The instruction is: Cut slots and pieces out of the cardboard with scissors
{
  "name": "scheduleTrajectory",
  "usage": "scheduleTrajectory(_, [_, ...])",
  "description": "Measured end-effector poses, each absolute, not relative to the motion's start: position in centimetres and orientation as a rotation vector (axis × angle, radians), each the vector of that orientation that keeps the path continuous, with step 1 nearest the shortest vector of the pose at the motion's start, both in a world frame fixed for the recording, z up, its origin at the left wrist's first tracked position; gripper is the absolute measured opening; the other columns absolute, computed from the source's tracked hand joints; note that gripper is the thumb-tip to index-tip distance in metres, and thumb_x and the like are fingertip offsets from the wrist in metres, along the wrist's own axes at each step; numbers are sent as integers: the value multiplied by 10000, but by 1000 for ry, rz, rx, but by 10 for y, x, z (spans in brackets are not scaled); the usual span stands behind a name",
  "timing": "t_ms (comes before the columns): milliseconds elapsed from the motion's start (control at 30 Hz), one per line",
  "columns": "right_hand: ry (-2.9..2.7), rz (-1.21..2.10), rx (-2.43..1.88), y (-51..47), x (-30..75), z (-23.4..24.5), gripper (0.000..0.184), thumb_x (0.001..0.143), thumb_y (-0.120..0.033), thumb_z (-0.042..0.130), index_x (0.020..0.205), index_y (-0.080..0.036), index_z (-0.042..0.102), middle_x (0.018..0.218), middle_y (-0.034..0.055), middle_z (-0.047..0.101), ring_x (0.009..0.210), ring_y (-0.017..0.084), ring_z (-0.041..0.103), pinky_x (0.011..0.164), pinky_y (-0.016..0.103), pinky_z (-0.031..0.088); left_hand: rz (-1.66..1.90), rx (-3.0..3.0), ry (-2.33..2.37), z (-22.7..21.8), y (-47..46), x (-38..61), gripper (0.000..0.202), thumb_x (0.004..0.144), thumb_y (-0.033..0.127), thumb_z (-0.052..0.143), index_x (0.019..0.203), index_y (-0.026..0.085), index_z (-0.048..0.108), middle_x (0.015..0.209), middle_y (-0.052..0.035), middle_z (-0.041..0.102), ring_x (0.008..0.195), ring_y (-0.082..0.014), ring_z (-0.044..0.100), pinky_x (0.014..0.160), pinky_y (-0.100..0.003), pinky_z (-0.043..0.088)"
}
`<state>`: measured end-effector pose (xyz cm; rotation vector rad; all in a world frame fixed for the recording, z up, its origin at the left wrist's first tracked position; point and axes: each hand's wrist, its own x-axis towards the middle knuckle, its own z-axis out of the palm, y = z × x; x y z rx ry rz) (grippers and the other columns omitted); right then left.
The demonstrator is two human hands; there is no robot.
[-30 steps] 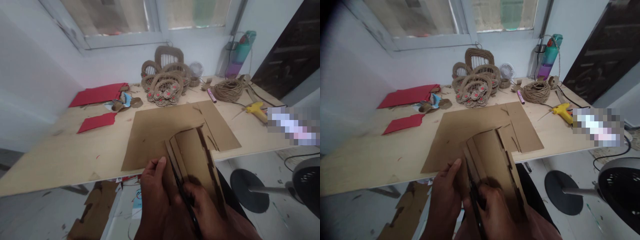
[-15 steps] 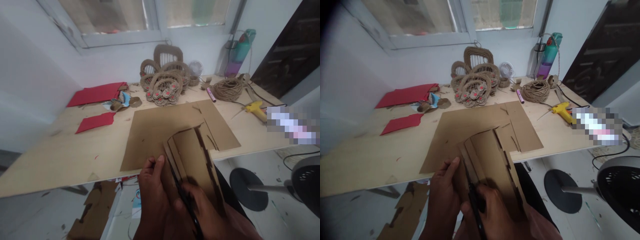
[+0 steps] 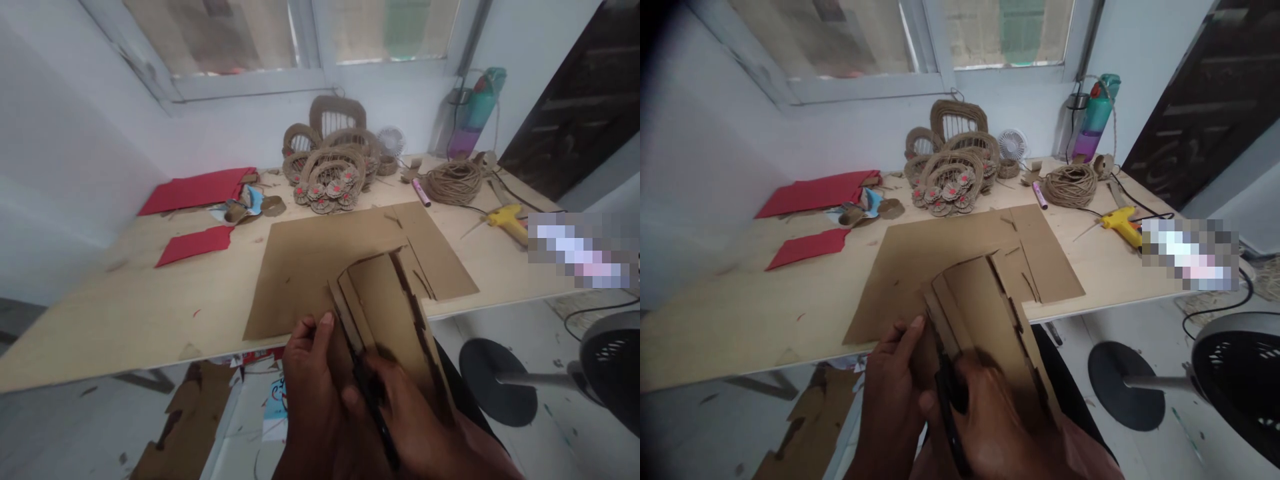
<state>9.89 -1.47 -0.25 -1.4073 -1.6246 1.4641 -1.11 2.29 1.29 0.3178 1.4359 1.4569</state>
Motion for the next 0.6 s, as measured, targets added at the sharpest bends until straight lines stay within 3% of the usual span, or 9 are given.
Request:
scheduleTrajectory(133, [-1754, 1358, -1561, -13, 97, 5, 267, 843, -444, 566, 808, -180, 558, 725, 38, 649, 652, 178, 582, 561, 254, 380, 1445, 343, 1418, 10, 21, -14, 283, 594, 316, 745, 649, 191, 498, 554, 33, 638, 452, -119, 573, 438, -209, 441])
scheduleTrajectory(333, [-1798, 1276, -1608, -11, 93, 10, 281, 855, -435, 537, 839, -165, 611, 785, 87, 704, 704, 223, 633, 598, 284, 395, 1450, 290, 1431, 17, 18, -12, 279, 579, 281, 740, 659, 196, 486, 558, 29, 645, 455, -123, 575, 443, -209, 447])
scheduleTrajectory(600, [-1792, 1227, -1588, -13, 95, 2, 303, 846, -447, 541, 764, -167, 624, 695, 67, 703, 608, 198, 620, 527, 264, 341, 1469, 245, 1417, 18, 17, -8, 254, 603, 260, 724, 677, 194, 490, 551, 38, 632, 457, -120, 577, 427, -195, 431])
